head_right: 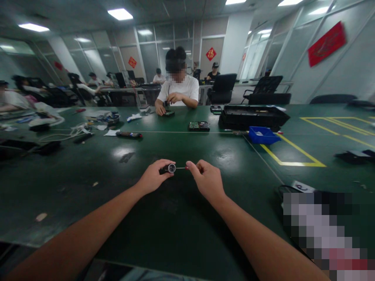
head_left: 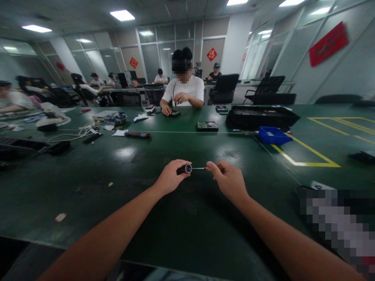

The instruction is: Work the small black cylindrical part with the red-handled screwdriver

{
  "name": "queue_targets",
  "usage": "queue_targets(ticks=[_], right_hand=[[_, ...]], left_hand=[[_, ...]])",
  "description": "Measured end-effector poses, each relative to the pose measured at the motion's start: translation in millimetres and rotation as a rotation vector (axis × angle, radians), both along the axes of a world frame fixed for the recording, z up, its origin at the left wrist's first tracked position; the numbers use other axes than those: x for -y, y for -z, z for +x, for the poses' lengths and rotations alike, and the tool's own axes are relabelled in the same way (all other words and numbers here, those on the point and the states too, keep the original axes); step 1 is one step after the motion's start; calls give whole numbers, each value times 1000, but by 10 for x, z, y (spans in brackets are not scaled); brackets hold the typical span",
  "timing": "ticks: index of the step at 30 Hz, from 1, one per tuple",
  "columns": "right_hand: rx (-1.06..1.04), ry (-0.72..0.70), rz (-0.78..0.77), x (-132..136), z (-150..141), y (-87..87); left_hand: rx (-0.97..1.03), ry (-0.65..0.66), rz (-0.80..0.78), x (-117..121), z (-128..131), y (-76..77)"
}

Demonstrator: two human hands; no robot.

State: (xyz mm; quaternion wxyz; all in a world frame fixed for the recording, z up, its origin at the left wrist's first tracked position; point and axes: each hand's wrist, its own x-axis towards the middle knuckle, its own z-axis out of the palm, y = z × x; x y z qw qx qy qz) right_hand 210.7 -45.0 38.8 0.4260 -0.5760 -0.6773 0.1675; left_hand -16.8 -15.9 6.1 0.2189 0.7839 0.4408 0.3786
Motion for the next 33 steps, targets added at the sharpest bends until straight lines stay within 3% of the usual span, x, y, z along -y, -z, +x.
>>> queue_targets(ticks=[5, 12, 21, 29, 33], right_hand=[[100, 6, 85, 18, -4, -3], [125, -90, 119, 26, 3, 24], [51, -426, 67, 71, 27, -11], [124, -277, 18, 32, 11, -52], [132, -274, 49, 40, 14, -35]], left_hand=[[-2, 4, -4, -1, 2, 12], [-1, 7, -3, -13, -24, 17], [15, -3, 0, -27, -32, 25], [17, 8, 9, -22, -22, 26], [11, 17, 9, -10, -12, 16]])
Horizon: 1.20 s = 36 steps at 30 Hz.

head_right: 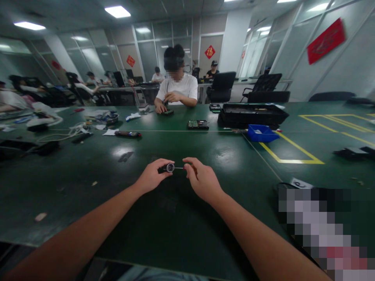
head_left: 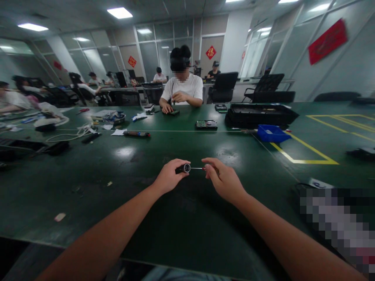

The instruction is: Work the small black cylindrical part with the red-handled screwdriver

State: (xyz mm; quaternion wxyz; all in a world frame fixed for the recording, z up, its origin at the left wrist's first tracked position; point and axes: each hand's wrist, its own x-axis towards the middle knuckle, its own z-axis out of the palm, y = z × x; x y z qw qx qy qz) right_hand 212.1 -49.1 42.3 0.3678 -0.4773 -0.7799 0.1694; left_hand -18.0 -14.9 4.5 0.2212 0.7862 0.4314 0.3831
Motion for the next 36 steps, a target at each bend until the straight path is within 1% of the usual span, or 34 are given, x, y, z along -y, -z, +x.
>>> queue_targets(ticks=[3, 6, 8, 10, 12, 18, 21, 23, 25, 26, 29, 32, 36], right_hand=[[-27, -61, 47, 35, 3, -4], [-21, -106, 31, 64, -5, -26], [-19, -65, -5, 71, -17, -37], [-75, -2, -26, 68, -30, -35], [-202, 27, -50, 51, -43, -14], [-639, 28, -198, -74, -68, 115], [-863, 47, -331, -153, -65, 188], [-929, 54, -447, -199, -54, 227], [-928, 90, -509, -231, -40, 252], [-915, 119, -503, -241, -34, 258], [-891, 185, -385, -241, -26, 251], [-860, 148, -315, -208, -34, 220], [-710, 86, -272, -154, -59, 177]], left_hand=[[5, -1, 2, 2, -2, -10], [16, -9, 4, 0, -4, -12], [19, -6, 0, 1, -3, -11], [14, 3, -3, 6, 3, -12], [0, 8, -3, 15, 11, -18], [-62, 20, 27, 29, 4, -52], [-69, 42, 93, 13, -10, -69], [-101, 48, 126, -6, -13, -69], [-143, 38, 131, -25, -10, -57], [-159, 34, 124, -32, -7, -48], [-166, 27, 100, -37, 0, -28], [-164, 21, 81, -17, 5, -37], [-155, 15, 67, 15, 12, -67]])
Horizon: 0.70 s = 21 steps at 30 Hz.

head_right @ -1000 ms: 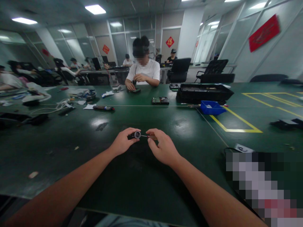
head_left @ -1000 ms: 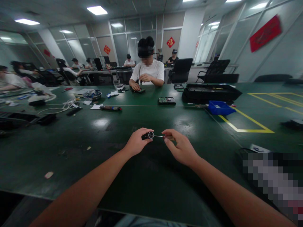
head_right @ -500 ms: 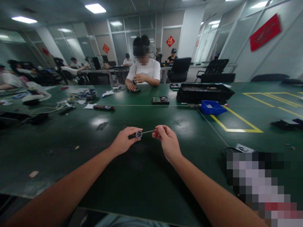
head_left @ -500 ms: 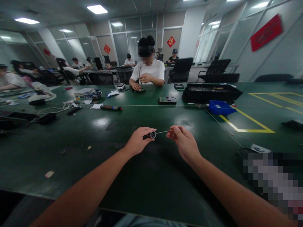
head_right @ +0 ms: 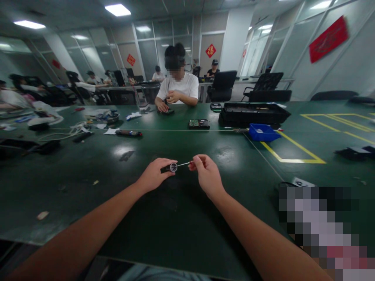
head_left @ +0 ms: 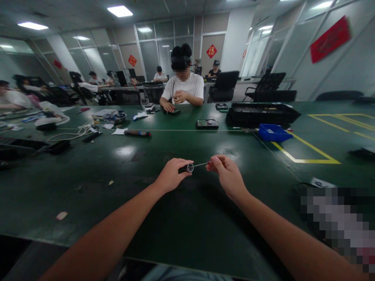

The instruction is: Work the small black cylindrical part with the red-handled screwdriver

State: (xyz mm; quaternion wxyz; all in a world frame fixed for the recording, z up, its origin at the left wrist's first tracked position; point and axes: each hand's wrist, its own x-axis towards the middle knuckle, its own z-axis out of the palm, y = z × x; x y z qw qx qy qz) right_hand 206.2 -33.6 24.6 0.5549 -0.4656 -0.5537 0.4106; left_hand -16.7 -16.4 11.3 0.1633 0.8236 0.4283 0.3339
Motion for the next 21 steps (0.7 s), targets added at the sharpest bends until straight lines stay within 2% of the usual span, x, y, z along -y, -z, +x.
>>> queue_targets(ticks=[5, 9, 11, 16, 21], right_hand=[[193, 36, 67, 74, -10, -99], [514, 135, 81, 144, 10, -184], [610, 163, 100, 159, 20, -192], [686, 157, 148, 136, 29, -149], [586, 4, 219, 136, 24, -137]], left_hand=[[14, -1, -7, 3, -4, -2], [21, -15, -16, -2, -10, -2], [34, -22, -9, -3, -11, -2], [46, -14, -8, -4, -17, -3], [39, -17, -29, -8, -24, -3]])
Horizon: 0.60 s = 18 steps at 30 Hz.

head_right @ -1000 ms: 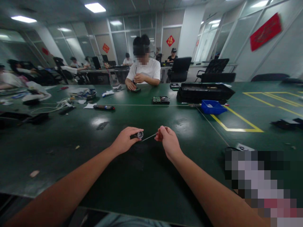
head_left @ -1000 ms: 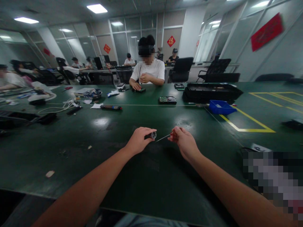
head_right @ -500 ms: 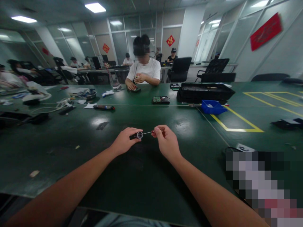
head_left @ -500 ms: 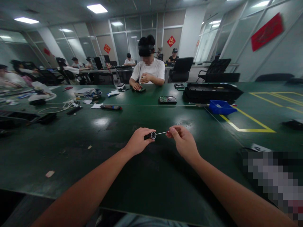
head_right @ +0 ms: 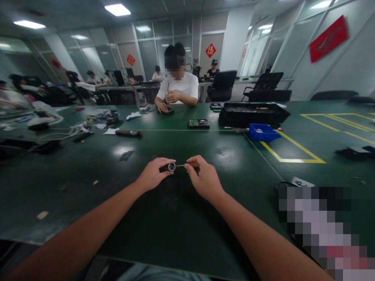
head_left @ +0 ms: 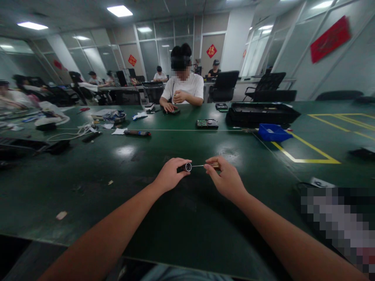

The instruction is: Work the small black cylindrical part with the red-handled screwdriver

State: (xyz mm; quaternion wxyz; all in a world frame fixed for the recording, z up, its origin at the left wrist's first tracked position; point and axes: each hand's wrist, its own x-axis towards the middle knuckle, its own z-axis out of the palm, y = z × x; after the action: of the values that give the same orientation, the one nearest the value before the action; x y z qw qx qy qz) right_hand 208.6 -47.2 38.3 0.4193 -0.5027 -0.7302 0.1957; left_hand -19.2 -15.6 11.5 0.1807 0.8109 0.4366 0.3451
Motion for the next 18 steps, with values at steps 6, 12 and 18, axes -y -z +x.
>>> queue_targets(ticks=[6, 12, 18], right_hand=[[42, -57, -15, 35, 7, -58], [89, 18, -72, 0, 0, -48], [92, -80, -14, 52, -6, -56]], left_hand=[[-4, -1, -1, -3, -3, 2], [-9, 2, -4, -1, -2, 9], [-2, 18, -3, -1, 0, 22]])
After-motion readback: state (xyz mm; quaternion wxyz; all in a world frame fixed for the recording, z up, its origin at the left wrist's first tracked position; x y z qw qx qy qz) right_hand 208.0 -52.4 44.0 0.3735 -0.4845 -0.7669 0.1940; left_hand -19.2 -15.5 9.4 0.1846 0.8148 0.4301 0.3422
